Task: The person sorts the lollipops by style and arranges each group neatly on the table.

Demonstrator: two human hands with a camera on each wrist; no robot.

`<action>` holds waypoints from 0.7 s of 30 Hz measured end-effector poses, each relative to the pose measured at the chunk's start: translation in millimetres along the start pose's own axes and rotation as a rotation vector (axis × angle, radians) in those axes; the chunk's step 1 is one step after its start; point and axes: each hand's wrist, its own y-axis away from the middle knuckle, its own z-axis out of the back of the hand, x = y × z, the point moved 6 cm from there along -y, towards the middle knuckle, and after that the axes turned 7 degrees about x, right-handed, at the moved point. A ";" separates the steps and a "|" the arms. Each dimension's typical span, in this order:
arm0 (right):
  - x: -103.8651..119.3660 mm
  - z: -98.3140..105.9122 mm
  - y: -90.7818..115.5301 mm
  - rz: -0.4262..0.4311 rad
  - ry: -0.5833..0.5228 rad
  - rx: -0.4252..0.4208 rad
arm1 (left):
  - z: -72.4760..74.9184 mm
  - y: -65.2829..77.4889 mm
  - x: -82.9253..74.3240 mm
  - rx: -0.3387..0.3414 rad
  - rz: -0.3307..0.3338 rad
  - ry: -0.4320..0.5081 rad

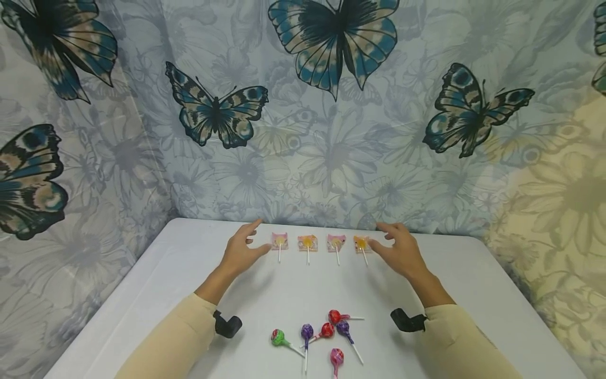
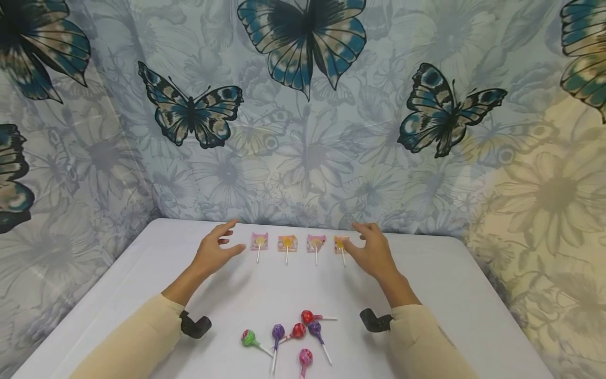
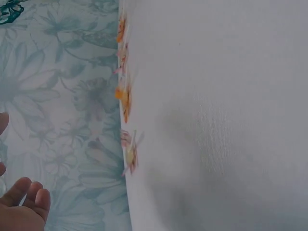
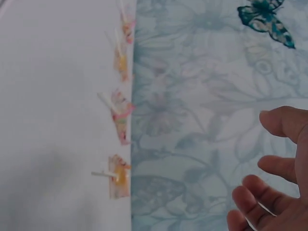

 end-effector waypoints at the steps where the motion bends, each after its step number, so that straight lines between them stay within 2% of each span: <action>1: 2.7 1.6 2.7 0.012 -0.006 -0.008 | 1.1 3.4 -3.3 -0.003 -0.013 0.006; 14: 43.9 19.9 45.2 0.190 -0.093 -0.120 | 1.2 52.8 -42.6 0.014 -0.145 0.172; 21: 57.1 23.4 67.4 0.225 -0.131 -0.154 | -2.5 78.0 -59.6 0.018 -0.246 0.235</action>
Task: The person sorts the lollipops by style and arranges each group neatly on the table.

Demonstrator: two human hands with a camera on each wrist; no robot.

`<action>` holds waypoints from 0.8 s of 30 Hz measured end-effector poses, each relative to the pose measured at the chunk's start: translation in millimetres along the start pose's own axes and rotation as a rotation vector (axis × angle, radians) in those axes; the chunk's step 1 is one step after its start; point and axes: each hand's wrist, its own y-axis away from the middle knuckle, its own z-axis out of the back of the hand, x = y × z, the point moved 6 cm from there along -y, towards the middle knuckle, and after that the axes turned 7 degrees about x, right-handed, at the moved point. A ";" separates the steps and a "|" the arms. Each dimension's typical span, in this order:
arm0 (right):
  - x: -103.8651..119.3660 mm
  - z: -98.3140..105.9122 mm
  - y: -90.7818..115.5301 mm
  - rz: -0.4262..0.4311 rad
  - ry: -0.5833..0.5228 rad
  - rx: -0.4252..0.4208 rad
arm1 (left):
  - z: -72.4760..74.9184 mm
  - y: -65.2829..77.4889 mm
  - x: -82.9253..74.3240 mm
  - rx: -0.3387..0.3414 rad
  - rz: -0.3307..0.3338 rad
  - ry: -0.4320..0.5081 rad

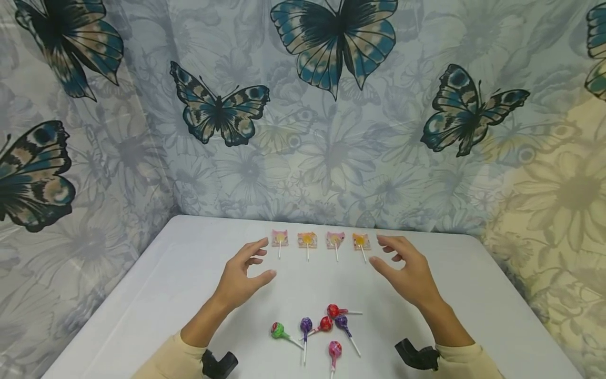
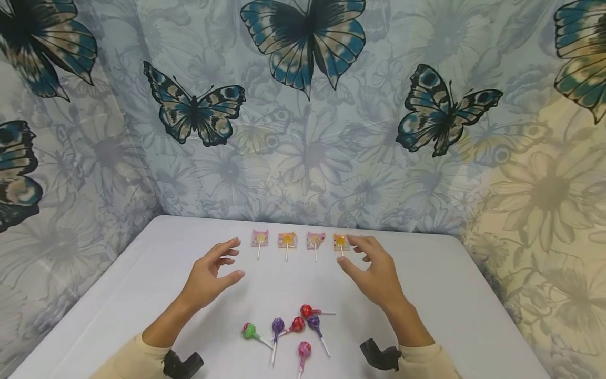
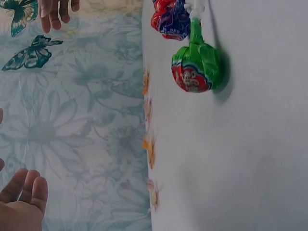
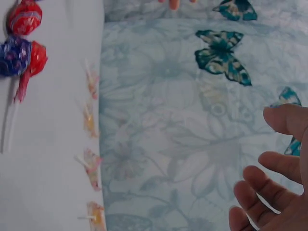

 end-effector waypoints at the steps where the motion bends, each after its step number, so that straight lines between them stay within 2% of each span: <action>1: 2.0 0.5 2.6 0.000 -0.002 -0.001 | -1.5 2.4 -1.9 0.003 -0.008 0.002; 7: 15.4 0.6 18.5 0.003 -0.034 0.013 | -9.0 17.9 -8.0 0.006 -0.051 0.035; 9: 19.6 -0.3 24.3 0.011 -0.042 0.015 | -11.9 23.7 -7.3 0.009 -0.046 0.037; 16: 27.3 -11.7 43.4 0.073 -0.094 0.003 | -22.1 47.1 6.6 -0.010 0.066 -0.023; 24: 24.1 -32.9 62.7 0.040 -0.145 0.025 | -37.1 64.7 19.3 -0.028 0.091 -0.025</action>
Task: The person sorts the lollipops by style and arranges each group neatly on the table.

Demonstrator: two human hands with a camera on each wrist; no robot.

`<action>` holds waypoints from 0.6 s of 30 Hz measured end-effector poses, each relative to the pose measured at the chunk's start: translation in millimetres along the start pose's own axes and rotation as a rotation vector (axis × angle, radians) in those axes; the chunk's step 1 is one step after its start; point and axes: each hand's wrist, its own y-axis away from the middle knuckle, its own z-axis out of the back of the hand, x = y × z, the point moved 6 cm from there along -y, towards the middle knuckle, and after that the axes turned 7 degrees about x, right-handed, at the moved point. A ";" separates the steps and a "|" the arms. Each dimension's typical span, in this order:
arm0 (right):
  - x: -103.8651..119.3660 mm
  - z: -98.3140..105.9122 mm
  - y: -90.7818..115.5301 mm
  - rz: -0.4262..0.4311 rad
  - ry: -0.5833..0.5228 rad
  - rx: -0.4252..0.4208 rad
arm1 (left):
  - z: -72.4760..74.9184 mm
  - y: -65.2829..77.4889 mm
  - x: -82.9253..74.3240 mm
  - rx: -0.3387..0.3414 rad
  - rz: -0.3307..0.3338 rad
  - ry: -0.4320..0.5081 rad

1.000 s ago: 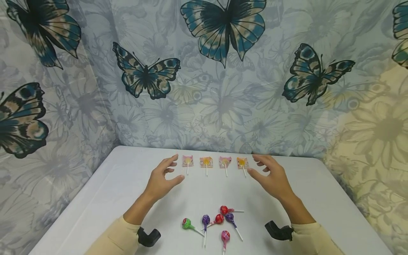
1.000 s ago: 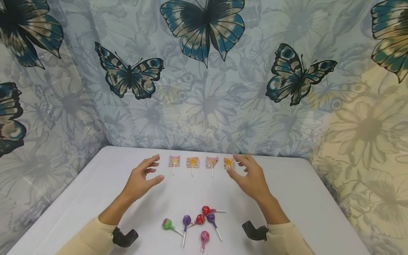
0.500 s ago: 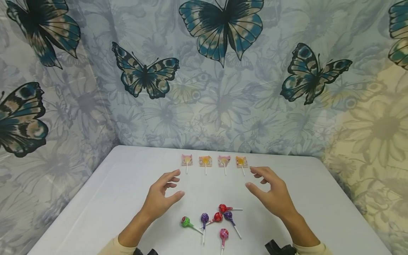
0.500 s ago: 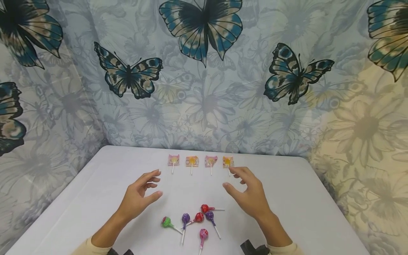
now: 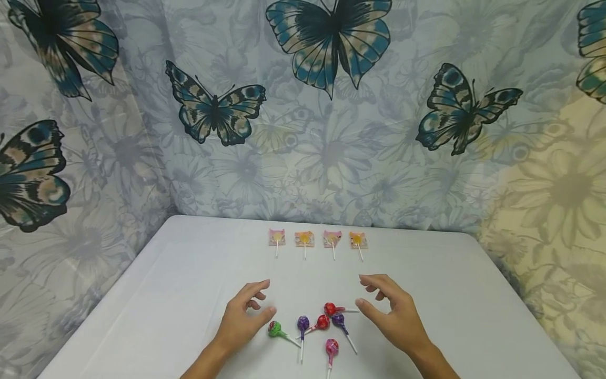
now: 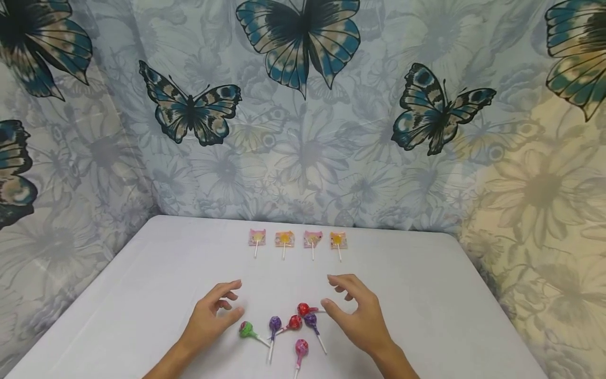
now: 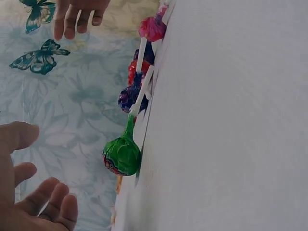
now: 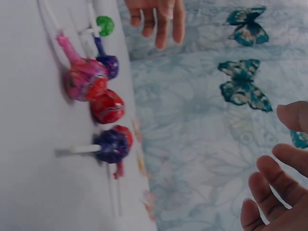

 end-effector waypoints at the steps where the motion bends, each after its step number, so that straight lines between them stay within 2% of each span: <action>1: -0.4 -2.1 1.9 -0.008 -0.003 0.002 | -1.7 1.2 2.5 -0.003 0.011 -0.011; 6: -10.5 -15.0 6.7 -0.053 -0.027 0.030 | -8.8 6.0 14.9 -0.007 0.096 -0.110; 12: -36.7 -32.5 12.4 -0.155 -0.094 0.086 | -18.0 9.2 20.8 0.061 0.088 -0.232; 15: -42.0 -40.3 16.2 -0.195 -0.121 0.114 | -20.5 11.6 23.3 0.106 0.111 -0.270; 18: -44.2 -46.1 19.0 -0.249 -0.138 0.142 | -20.8 13.9 24.8 0.121 0.130 -0.287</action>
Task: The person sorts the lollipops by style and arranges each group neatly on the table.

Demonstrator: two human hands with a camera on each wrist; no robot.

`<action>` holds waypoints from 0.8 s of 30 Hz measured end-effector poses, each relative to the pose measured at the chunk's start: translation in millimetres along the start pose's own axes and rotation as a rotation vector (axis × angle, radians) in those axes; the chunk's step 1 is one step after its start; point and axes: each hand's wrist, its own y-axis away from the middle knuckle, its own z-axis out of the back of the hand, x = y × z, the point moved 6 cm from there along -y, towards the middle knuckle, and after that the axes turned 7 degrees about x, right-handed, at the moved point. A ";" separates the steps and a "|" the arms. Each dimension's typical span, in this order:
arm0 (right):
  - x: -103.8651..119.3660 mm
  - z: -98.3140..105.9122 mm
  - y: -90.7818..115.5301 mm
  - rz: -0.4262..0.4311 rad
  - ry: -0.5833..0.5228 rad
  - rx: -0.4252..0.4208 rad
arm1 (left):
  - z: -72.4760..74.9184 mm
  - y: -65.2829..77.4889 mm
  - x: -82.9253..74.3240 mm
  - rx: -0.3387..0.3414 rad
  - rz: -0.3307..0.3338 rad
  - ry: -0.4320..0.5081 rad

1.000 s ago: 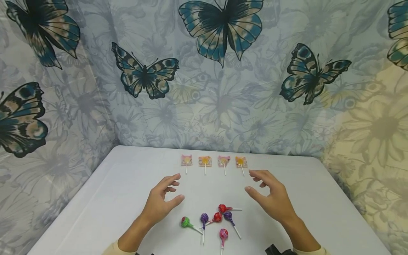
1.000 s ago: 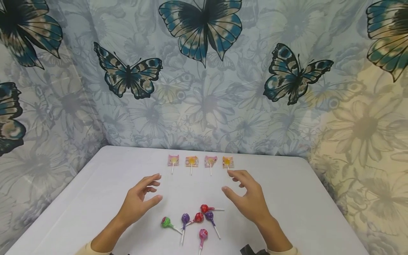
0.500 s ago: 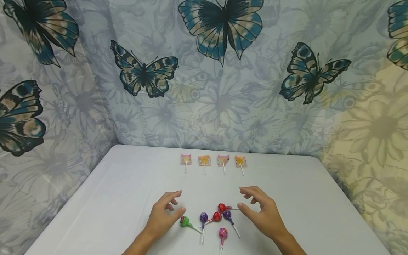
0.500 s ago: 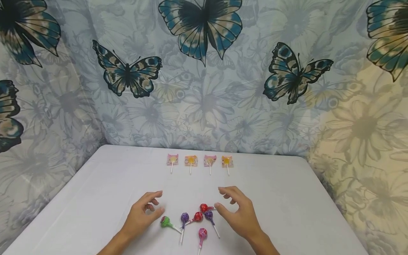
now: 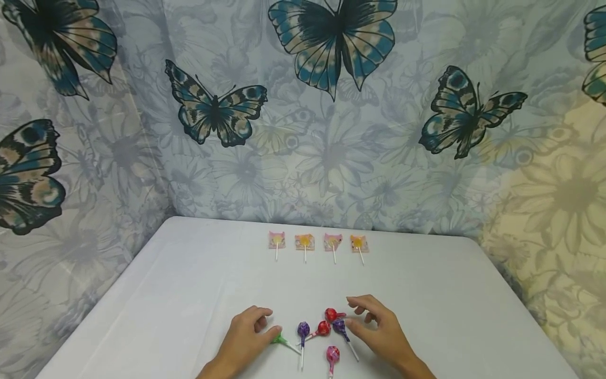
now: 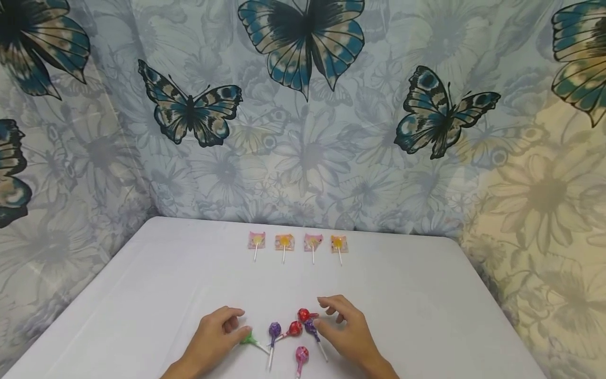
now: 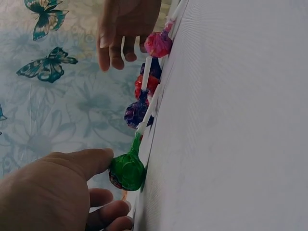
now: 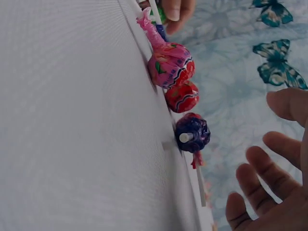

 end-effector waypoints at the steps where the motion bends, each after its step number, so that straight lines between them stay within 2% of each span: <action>1: -1.4 -1.3 0.8 -0.017 -0.003 0.006 | -0.3 0.6 -0.3 0.002 0.001 -0.004; 5: -5.3 -4.5 2.3 -0.057 -0.006 0.019 | 0.4 2.8 -3.6 0.014 -0.007 -0.002; 13: -8.5 -6.3 2.5 -0.041 0.007 0.029 | -1.9 3.5 -5.2 0.027 -0.019 -0.010; 18: -11.9 -6.2 1.6 -0.065 0.027 0.033 | -2.3 2.4 -7.1 0.016 -0.036 -0.003; 24: -13.9 -6.4 0.8 -0.097 0.047 0.037 | 2.4 -0.4 -7.8 -0.005 -0.065 0.071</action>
